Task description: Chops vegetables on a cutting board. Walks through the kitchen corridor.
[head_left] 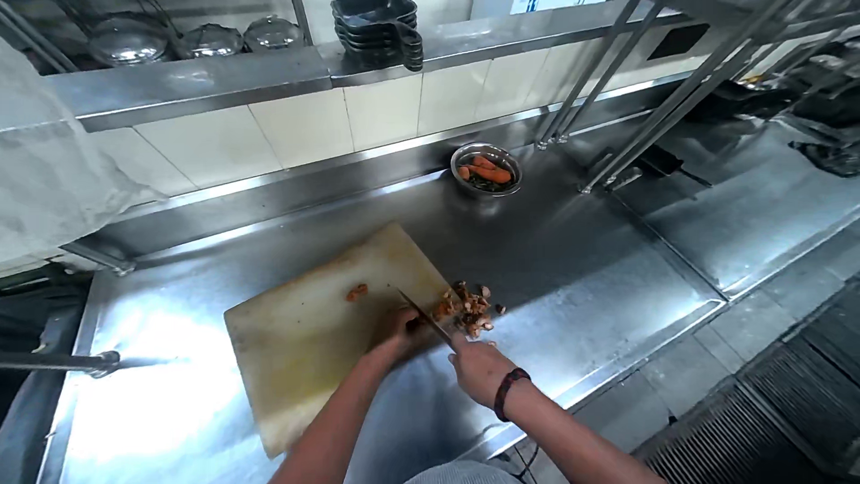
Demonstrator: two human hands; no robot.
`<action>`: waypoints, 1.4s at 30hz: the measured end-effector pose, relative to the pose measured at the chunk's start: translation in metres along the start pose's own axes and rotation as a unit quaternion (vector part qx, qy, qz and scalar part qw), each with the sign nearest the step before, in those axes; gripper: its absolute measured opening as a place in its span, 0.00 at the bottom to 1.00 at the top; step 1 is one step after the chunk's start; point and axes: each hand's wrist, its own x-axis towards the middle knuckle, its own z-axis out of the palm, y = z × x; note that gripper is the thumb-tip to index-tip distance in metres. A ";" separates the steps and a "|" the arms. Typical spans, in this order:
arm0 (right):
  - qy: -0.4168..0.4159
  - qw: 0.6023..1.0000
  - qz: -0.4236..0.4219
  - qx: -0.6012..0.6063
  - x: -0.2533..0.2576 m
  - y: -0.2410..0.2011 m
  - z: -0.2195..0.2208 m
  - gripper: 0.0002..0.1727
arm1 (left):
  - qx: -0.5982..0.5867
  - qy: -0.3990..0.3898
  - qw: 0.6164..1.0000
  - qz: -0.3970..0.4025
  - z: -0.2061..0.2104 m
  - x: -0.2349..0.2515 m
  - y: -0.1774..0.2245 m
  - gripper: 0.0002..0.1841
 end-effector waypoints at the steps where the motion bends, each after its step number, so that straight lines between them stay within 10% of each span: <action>1: -0.009 1.000 0.002 0.003 -0.004 0.001 0.001 0.25 | 0.000 -0.002 1.000 -0.009 0.001 -0.001 0.001 0.15; 8: 0.073 0.995 -0.034 0.056 0.062 -0.001 0.052 0.27 | 0.004 -0.039 0.999 -0.013 0.004 0.003 -0.010 0.13; 16: 0.009 0.999 -0.034 0.005 0.006 0.014 0.010 0.25 | -0.017 -0.006 0.999 -0.036 -0.001 -0.010 -0.012 0.22; 23: 0.001 0.991 -0.097 0.093 0.018 0.030 0.077 0.24 | 0.098 0.221 0.966 -0.088 -0.063 -0.016 -0.039 0.16; 30: 0.050 0.992 -0.059 0.103 0.034 0.049 0.078 0.24 | 0.093 0.119 0.986 -0.071 -0.082 0.009 -0.064 0.17; 42: 0.079 0.990 -0.001 0.113 0.034 0.033 0.059 0.26 | 0.030 0.056 0.985 -0.161 0.017 0.019 0.027 0.30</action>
